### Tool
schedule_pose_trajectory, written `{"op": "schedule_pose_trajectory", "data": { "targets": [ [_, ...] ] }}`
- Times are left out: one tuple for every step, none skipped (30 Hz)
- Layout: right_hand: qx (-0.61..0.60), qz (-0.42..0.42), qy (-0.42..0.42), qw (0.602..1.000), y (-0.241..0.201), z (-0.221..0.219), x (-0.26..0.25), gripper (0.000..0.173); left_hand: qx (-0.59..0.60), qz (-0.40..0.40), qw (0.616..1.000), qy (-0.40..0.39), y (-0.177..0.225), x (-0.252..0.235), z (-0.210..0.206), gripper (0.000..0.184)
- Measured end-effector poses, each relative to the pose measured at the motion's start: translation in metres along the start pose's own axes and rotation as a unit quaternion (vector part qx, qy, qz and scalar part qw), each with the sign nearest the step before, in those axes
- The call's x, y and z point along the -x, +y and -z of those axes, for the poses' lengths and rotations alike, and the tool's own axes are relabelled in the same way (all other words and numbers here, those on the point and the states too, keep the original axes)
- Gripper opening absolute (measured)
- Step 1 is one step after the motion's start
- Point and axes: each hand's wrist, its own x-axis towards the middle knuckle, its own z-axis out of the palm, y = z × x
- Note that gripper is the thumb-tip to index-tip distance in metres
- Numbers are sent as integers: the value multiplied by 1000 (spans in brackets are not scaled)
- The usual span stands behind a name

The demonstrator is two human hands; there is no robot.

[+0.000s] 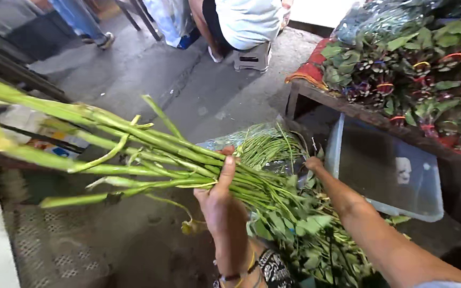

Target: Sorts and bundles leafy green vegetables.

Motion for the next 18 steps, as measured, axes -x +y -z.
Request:
{"op": "schedule_pose_trajectory", "data": {
  "targets": [
    [7, 1, -1, 1000, 2, 2, 0, 41, 29, 20, 999, -16, 0, -2, 1, 16],
    [28, 7, 4, 1000, 6, 3, 0, 41, 52, 39, 998, -27, 1, -2, 1, 15],
    [53, 12, 12, 998, 11, 1, -5, 42, 69, 55, 996, -30, 2, -2, 0, 15],
    [63, 14, 25, 998, 18, -5, -12, 41, 81, 69, 994, -22, 3, -1, -2, 15],
    [53, 10, 32, 998, 23, -9, -15, 41, 86, 83, 993, -8, 6, 1, -5, 14],
    [33, 7, 40, 999, 25, -11, -15, 42, 88, 92, 992, 5, 8, 3, -8, 15],
    [0, 7, 47, 999, 24, -10, -9, 41, 87, 95, 992, 14, 10, 5, -10, 15],
    [-58, 10, 57, 997, 20, -6, 3, 41, 86, 92, 992, 19, 11, 7, -11, 16],
    [-128, 12, 67, 989, 13, 0, 19, 42, 84, 85, 993, 22, 13, 8, -11, 18],
    [-222, 13, 73, 972, 4, 8, 40, 42, 80, 80, 993, 25, 14, 8, -9, 20],
    [-328, 19, 77, 941, -4, 13, 60, 41, 74, 78, 994, 27, 15, 8, -7, 23],
    [-426, 40, 66, 901, -8, 18, 75, 37, 67, 78, 994, 26, 16, 8, -5, 27],
    [-511, 70, 29, 856, -9, 27, 89, 31, 58, 80, 995, 22, 17, 8, -3, 28],
    [-574, 93, -16, 814, -7, 38, 103, 28, 50, 83, 995, 18, 17, 8, -1, 28],
    [-616, 104, -49, 779, -5, 49, 119, 27, 43, 87, 995, 9, 17, 8, 0, 26],
    [-644, 106, -64, 755, -4, 60, 137, 25, 37, 92, 995, -2, 16, 9, 0, 24],
    [-660, 107, -76, 740, -3, 72, 157, 24, 35, 98, 994, -16, 15, 10, -1, 22],
    [-669, 113, -85, 730, -2, 83, 177, 23, 33, 106, 993, -31, 14, 11, -2, 21]
  ]
}}
